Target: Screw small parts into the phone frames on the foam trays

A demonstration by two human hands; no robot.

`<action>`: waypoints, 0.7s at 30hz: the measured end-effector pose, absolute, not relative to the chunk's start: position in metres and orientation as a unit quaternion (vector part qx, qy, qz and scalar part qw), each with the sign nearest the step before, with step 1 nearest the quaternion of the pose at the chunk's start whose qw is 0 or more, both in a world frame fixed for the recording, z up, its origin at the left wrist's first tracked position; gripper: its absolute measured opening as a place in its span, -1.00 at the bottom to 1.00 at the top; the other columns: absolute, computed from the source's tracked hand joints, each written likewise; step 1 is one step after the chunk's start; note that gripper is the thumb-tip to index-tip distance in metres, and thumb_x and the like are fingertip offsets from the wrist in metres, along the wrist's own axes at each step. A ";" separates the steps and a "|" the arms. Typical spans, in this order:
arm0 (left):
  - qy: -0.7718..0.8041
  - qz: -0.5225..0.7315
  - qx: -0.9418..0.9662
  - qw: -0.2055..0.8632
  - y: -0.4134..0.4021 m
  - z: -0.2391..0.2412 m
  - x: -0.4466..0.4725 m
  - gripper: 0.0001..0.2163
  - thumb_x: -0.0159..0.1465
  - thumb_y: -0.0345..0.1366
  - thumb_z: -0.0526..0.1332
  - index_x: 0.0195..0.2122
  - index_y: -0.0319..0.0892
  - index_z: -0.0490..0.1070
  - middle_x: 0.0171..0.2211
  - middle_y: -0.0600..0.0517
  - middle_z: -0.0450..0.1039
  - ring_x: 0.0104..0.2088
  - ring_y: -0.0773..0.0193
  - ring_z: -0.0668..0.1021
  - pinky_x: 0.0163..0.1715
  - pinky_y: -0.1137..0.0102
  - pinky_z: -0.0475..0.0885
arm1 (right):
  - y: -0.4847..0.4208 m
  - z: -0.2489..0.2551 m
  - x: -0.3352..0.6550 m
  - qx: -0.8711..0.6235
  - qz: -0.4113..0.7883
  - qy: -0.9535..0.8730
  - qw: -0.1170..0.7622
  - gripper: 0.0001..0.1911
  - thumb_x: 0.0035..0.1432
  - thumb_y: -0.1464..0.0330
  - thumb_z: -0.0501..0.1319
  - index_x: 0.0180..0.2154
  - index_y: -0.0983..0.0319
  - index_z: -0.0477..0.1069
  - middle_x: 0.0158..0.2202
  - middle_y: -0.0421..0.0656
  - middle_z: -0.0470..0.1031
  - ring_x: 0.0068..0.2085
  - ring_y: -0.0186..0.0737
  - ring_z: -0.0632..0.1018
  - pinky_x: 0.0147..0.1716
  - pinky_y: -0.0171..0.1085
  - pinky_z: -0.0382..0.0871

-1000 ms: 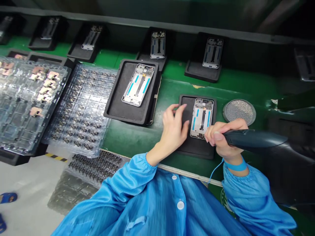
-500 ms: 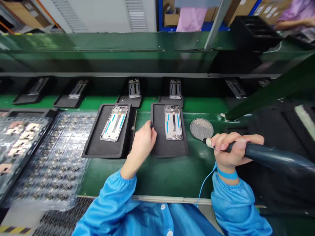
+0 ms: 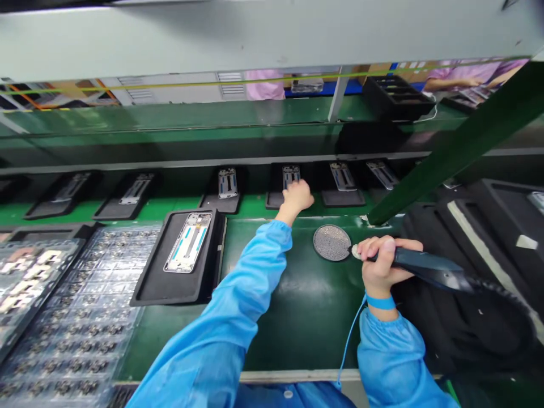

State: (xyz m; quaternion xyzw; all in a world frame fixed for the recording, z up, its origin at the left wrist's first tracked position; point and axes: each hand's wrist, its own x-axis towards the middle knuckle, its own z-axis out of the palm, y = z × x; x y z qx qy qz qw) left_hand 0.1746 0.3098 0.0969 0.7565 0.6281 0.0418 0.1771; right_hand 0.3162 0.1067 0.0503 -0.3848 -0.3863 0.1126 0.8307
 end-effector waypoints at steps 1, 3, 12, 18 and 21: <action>0.637 0.030 0.750 0.172 0.304 0.091 0.160 -0.55 0.68 -0.21 0.54 0.51 -0.21 0.63 0.56 -0.34 0.61 0.54 -0.30 0.67 0.56 -0.29 0.64 | 0.107 0.049 0.317 -0.388 0.127 -0.387 0.827 -0.52 0.61 0.03 0.60 -0.07 0.01 0.33 -0.51 -0.51 0.41 -0.64 -0.30 0.40 -0.56 -0.27 0.52; 0.651 0.008 0.741 0.168 0.294 0.080 0.127 -0.59 0.59 -0.43 0.47 0.43 -0.26 0.63 0.55 -0.47 0.59 0.60 -0.45 0.58 0.59 -0.37 0.52 | 0.107 0.046 0.318 -0.397 0.167 -0.392 0.813 -0.51 0.61 0.01 0.60 -0.06 0.01 0.34 -0.51 -0.51 0.40 -0.63 -0.30 0.42 -0.54 -0.27 0.51; 0.604 0.071 0.780 0.149 0.260 0.065 0.067 -0.56 0.62 -0.61 0.15 0.34 -0.07 0.64 0.50 -0.29 0.64 0.58 -0.28 0.49 0.59 -0.17 0.33 | 0.115 0.029 0.319 -0.414 0.233 -0.401 0.783 -0.48 0.60 -0.03 0.61 -0.06 0.02 0.34 -0.50 -0.51 0.40 -0.61 -0.31 0.44 -0.53 -0.29 0.51; 0.549 0.142 0.812 0.138 0.166 0.058 0.020 -0.59 0.66 -0.54 0.14 0.27 -0.02 0.71 0.29 -0.22 0.74 0.40 -0.28 0.58 0.43 -0.16 0.44 | 0.115 0.026 0.322 -0.418 0.241 -0.410 0.774 -0.48 0.58 -0.03 0.63 -0.07 0.02 0.36 -0.51 -0.51 0.39 -0.62 -0.33 0.40 -0.55 -0.30 0.50; 0.494 0.148 0.847 0.131 0.097 0.047 -0.017 -0.55 0.66 -0.54 0.15 0.29 0.02 0.75 0.20 -0.17 0.78 0.26 -0.21 0.63 0.35 -0.11 0.49 | 0.113 0.026 0.322 -0.426 0.243 -0.410 0.769 -0.47 0.57 -0.05 0.63 -0.05 0.01 0.35 -0.51 -0.52 0.39 -0.62 -0.33 0.42 -0.55 -0.30 0.51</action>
